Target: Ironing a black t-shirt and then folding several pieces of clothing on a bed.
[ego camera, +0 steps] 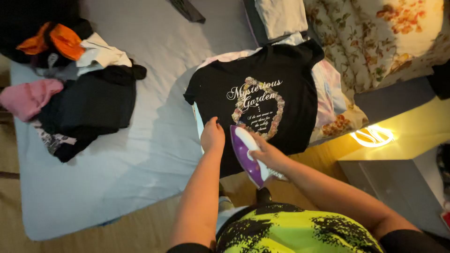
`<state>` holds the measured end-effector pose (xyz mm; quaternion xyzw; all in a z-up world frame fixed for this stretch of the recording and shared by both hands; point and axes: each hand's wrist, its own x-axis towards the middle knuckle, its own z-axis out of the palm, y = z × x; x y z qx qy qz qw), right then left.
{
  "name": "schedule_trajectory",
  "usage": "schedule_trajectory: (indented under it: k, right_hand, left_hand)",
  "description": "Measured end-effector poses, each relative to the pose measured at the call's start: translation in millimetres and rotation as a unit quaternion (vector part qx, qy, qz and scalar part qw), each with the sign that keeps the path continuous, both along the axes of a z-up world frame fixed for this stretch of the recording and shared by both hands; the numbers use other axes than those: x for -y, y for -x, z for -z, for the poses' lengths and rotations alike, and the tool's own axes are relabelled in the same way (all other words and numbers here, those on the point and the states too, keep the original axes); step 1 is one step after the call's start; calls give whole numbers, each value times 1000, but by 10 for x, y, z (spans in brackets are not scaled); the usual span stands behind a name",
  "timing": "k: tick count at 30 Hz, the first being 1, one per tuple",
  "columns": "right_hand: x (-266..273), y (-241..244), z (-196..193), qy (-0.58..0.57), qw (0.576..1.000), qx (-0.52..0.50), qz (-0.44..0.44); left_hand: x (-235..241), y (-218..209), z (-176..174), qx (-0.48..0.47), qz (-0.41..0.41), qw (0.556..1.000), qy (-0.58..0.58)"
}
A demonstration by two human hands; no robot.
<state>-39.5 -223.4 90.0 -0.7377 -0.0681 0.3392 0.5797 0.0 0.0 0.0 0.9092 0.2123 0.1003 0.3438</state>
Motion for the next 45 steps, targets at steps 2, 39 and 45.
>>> schedule_trajectory:
  k: [2, 39, 45]
  right_hand:
    - [-168, 139, -137, 17, 1000, -11, -6]
    - [-1466, -652, -317, 226, 973, 56, 6]
    - [-1474, -150, -234, 273, 960, 65, -23]
  left_hand:
    - [-49, -100, -140, -87, 7, 996, 4]
    - [-765, 918, 770, -204, 151, 942, 220]
    - [-778, 917, 721, -252, 146, 936, 197]
